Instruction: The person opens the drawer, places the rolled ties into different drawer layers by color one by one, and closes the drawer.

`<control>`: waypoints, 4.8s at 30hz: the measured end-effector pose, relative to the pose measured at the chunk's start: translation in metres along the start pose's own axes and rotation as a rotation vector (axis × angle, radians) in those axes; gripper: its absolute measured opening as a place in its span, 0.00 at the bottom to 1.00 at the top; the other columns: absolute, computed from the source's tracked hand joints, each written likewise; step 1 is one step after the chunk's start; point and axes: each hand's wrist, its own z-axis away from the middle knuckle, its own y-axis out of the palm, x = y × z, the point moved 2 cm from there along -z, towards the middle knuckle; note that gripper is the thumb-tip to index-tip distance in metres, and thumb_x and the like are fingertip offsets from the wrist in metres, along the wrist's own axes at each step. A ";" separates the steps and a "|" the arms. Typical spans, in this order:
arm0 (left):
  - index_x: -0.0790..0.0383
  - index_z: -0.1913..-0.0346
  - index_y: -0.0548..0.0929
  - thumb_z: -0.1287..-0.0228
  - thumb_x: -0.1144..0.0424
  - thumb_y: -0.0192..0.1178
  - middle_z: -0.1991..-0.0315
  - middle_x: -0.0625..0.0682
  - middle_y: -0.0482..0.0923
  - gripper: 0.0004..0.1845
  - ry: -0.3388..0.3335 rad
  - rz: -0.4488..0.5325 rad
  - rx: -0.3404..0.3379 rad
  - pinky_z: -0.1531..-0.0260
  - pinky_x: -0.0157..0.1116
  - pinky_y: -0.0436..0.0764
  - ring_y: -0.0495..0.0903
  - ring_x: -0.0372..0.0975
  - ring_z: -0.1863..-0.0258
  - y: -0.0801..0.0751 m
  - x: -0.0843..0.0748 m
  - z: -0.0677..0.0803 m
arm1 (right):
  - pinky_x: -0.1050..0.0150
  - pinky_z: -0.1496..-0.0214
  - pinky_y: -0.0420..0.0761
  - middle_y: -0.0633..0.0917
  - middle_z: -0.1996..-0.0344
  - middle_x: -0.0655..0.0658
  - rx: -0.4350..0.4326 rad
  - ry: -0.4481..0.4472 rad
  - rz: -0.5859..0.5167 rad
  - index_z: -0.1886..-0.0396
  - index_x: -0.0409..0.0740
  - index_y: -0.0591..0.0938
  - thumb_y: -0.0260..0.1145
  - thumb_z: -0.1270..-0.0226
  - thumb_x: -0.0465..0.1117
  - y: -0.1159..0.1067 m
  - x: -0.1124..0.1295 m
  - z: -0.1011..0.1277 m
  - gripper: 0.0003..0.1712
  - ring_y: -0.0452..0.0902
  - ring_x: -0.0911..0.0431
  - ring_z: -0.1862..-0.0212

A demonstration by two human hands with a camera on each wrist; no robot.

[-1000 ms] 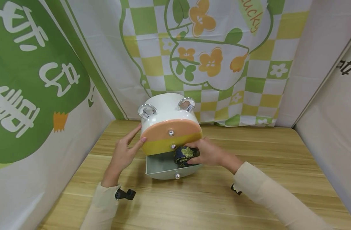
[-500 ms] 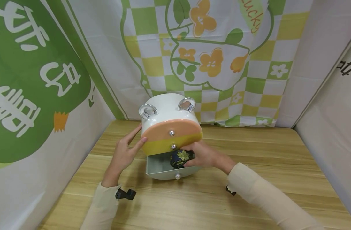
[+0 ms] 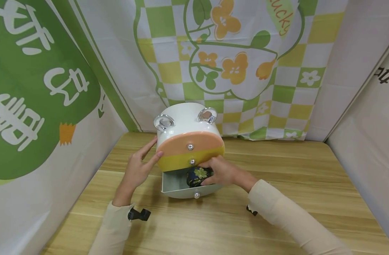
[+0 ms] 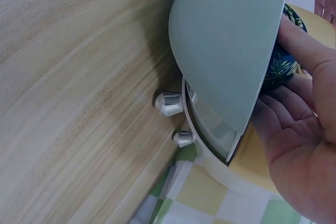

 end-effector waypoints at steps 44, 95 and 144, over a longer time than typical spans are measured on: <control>0.52 0.22 0.72 0.24 0.47 0.65 0.22 0.49 0.70 0.33 0.004 0.019 -0.002 0.22 0.56 0.70 0.70 0.51 0.22 0.000 -0.001 0.000 | 0.52 0.39 0.87 0.91 0.45 0.41 -0.006 -0.009 0.051 0.42 0.36 0.89 0.84 0.42 0.43 0.005 -0.013 0.000 0.29 0.85 0.48 0.41; 0.52 0.23 0.73 0.25 0.48 0.66 0.23 0.50 0.72 0.33 0.015 -0.015 -0.021 0.23 0.55 0.71 0.71 0.50 0.23 0.002 0.001 -0.001 | 0.77 0.72 0.81 0.89 0.79 0.53 -0.267 0.192 0.001 0.76 0.45 0.91 0.78 0.38 0.37 0.060 0.054 0.051 0.07 0.77 0.74 0.76; 0.52 0.22 0.73 0.25 0.48 0.66 0.23 0.51 0.71 0.33 0.013 -0.001 -0.022 0.24 0.58 0.71 0.71 0.52 0.23 0.000 -0.002 0.000 | 0.73 0.84 0.65 0.82 0.88 0.61 -0.443 0.449 0.030 0.81 0.51 0.90 0.77 0.37 0.44 0.102 0.045 0.031 0.13 0.66 0.71 0.83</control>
